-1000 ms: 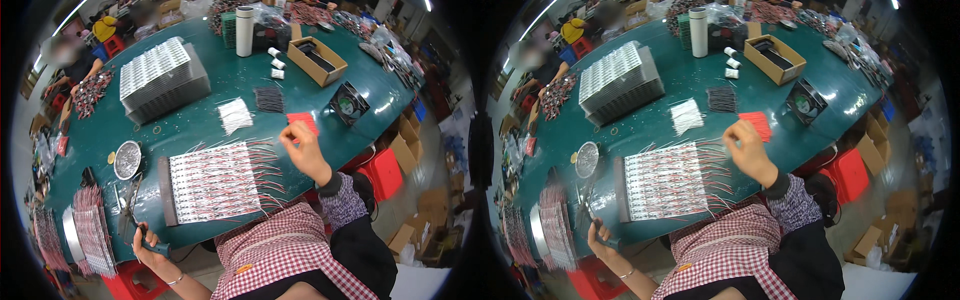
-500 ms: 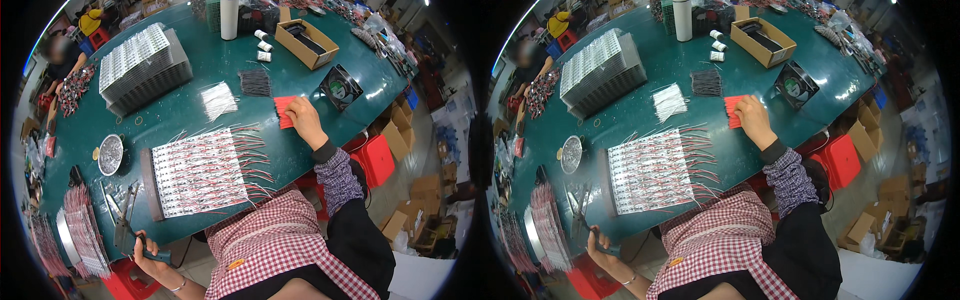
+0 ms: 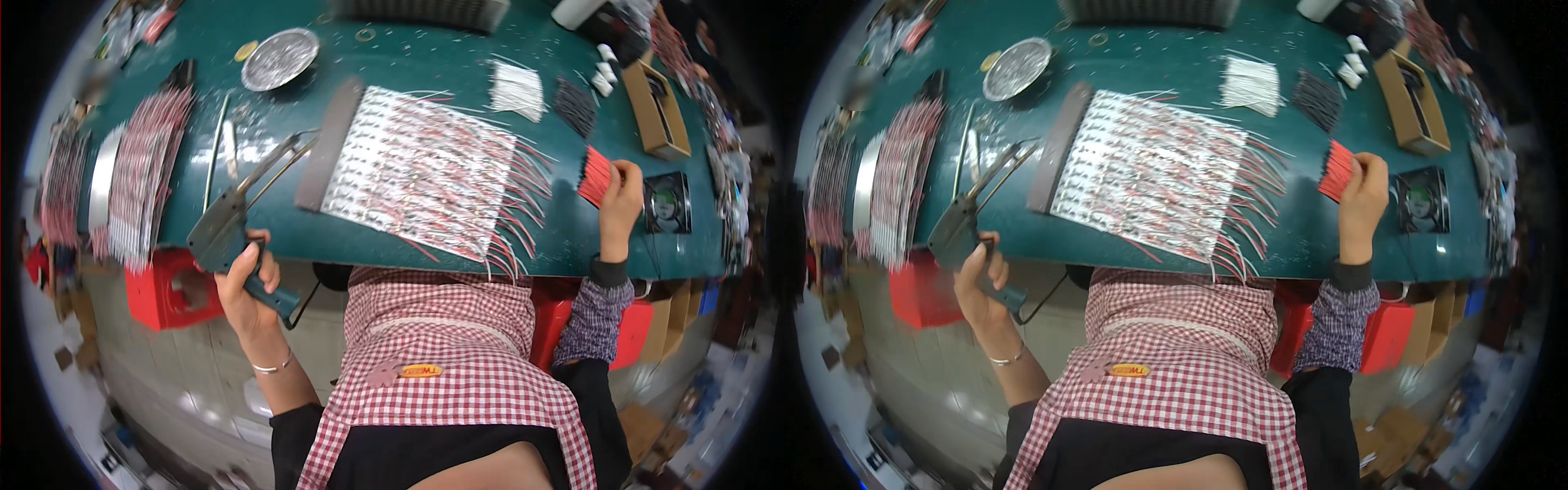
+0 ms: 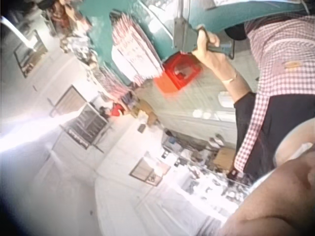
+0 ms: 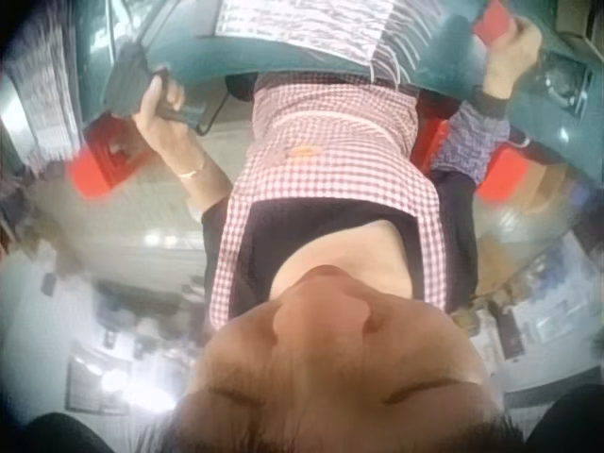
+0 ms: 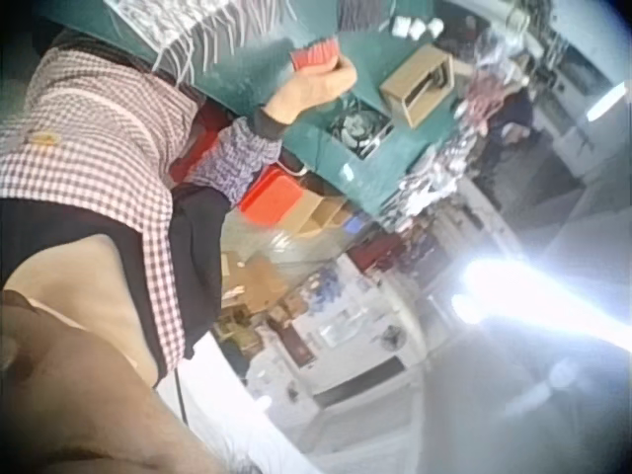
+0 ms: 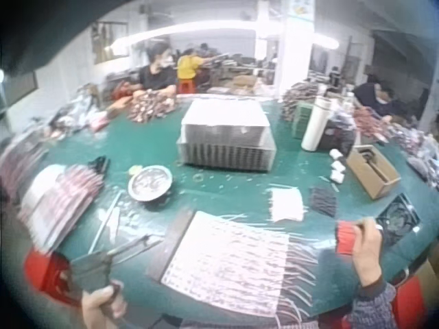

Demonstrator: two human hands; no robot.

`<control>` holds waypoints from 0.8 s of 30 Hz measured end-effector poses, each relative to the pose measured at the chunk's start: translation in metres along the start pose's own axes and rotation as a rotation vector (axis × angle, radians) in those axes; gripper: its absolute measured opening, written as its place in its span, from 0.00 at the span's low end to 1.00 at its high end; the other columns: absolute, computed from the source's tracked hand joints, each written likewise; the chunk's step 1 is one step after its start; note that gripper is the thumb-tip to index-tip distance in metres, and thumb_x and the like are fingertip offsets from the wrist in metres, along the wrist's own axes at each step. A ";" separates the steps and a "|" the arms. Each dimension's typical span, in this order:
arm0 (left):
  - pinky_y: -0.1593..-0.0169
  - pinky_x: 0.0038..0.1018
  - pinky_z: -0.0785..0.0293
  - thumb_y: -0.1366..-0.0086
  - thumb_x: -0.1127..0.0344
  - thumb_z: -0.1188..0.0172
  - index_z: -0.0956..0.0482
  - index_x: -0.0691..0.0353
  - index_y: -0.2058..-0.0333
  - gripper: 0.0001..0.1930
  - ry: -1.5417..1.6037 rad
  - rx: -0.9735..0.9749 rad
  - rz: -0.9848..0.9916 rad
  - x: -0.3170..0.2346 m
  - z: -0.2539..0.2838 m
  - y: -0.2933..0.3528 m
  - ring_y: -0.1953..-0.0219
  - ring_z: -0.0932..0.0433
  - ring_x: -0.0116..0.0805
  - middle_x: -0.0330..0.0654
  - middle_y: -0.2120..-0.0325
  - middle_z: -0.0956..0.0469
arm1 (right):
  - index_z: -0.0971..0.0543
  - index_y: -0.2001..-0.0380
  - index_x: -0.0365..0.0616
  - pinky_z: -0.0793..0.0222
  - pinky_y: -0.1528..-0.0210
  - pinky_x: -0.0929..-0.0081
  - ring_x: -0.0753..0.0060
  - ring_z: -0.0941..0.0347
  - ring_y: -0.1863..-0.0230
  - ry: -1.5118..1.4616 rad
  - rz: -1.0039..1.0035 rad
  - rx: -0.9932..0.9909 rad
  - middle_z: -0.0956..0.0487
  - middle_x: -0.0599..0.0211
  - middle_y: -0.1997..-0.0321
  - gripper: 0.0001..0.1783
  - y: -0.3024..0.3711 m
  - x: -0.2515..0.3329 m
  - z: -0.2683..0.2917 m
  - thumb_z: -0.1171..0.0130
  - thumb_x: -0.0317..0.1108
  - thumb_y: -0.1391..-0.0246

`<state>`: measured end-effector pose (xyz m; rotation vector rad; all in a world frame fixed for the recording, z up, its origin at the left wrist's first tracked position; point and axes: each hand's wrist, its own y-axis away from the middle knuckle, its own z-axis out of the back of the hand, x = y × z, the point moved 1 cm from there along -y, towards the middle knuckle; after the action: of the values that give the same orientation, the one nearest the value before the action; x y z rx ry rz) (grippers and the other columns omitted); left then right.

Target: The person solders wires onto a circuit board with a soldering gun, stacks the finished board, and binds bundles of wires with rubber bands by hand.

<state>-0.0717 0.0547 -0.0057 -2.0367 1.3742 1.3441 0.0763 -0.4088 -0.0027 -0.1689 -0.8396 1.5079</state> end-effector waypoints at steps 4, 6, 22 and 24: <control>0.84 0.20 0.39 0.46 0.77 0.43 0.29 0.75 0.60 0.13 -0.017 -0.039 -0.041 0.003 -0.001 0.017 0.84 0.34 0.26 0.54 0.66 0.25 | 0.26 0.68 0.36 0.32 0.63 0.75 0.66 0.26 0.67 -0.491 -0.039 0.201 0.25 0.59 0.69 0.03 0.005 0.095 -0.014 0.47 0.23 0.45; 0.85 0.21 0.38 0.46 0.77 0.43 0.29 0.76 0.60 0.14 -0.062 -0.057 -0.055 0.004 -0.003 0.025 0.85 0.33 0.27 0.54 0.66 0.25 | 0.25 0.68 0.36 0.32 0.64 0.74 0.65 0.26 0.67 -0.623 0.056 0.360 0.25 0.59 0.69 0.03 0.017 0.151 -0.022 0.46 0.22 0.47; 0.82 0.19 0.35 0.50 0.82 0.40 0.28 0.72 0.57 0.19 -0.358 -0.226 -0.111 0.004 0.010 0.081 0.84 0.30 0.24 0.48 0.68 0.22 | 0.27 0.73 0.39 0.33 0.73 0.68 0.62 0.28 0.75 -0.600 0.335 0.575 0.28 0.61 0.76 0.06 0.099 0.241 -0.089 0.39 0.23 0.53; 0.81 0.19 0.35 0.50 0.82 0.39 0.26 0.72 0.59 0.17 -0.447 -0.240 -0.093 0.004 0.008 0.084 0.83 0.30 0.24 0.46 0.69 0.22 | 0.27 0.74 0.39 0.33 0.73 0.67 0.62 0.28 0.76 -0.575 0.346 0.562 0.28 0.62 0.77 0.06 0.101 0.242 -0.091 0.39 0.23 0.54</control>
<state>-0.1469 0.0183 0.0056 -1.7565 0.9492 1.8526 0.0108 -0.1411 -0.0351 0.5877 -0.8164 2.1076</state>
